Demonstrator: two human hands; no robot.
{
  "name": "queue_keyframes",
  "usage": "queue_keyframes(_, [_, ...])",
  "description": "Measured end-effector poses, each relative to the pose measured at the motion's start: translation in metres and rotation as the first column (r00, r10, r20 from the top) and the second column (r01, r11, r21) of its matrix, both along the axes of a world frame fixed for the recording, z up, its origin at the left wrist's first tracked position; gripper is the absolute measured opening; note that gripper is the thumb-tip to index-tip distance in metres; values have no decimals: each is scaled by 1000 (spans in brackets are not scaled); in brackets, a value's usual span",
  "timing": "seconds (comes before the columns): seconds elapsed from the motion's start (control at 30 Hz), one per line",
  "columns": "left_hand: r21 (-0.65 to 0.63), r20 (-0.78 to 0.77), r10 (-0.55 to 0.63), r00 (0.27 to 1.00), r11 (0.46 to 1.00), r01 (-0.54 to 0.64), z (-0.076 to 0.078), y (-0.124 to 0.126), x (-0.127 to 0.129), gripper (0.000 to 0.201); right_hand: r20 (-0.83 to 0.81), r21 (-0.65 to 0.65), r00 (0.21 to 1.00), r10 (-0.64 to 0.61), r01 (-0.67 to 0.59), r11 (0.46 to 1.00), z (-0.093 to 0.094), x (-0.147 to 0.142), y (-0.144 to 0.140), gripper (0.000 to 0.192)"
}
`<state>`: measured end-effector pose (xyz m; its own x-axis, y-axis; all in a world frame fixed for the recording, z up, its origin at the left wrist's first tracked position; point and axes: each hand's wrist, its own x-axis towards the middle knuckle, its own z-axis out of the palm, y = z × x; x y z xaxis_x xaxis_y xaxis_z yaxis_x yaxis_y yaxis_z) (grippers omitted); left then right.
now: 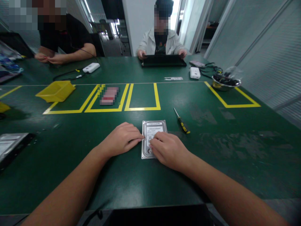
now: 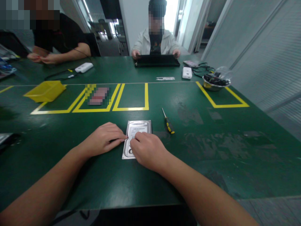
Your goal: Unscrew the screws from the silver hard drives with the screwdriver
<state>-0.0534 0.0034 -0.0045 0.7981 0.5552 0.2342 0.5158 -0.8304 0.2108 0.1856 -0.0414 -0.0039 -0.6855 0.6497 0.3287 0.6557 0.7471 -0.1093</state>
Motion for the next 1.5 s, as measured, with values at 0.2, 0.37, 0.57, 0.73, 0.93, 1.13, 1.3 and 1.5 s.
queue_keyframes(0.2, [168,-27,-50,998,984,54,0,1,0,22,3,-7,1000,-3,3,1000,0,0,-1,24])
queue_keyframes(0.37, [215,-8,-53,999,975,54,-2,2,-1,19,11,-14,1000,-4,4,1000,-1,0,-1,24])
queue_keyframes(0.57, [243,-25,-36,999,969,41,-2,0,-2,19,9,-11,1000,4,-4,1000,-2,-1,1,25])
queue_keyframes(0.73, [248,-57,-23,998,968,36,-1,-2,-1,20,3,-9,1000,3,-3,1000,-2,-1,0,24])
queue_keyframes(0.93, [245,-48,-17,999,969,28,0,-3,1,21,-35,-24,999,13,-13,1000,-3,-1,1,24])
queue_keyframes(1.13, [230,-44,-3,999,973,13,-1,-2,0,22,24,-73,1000,0,1,997,-3,-2,0,32])
queue_keyframes(1.3, [193,-27,8,1000,981,-3,-2,-1,1,22,62,-126,998,0,8,992,-2,-1,-1,36])
queue_keyframes(1.5, [168,-5,7,1000,986,-6,-2,-2,1,23,54,-122,999,-4,11,993,-3,-2,0,37])
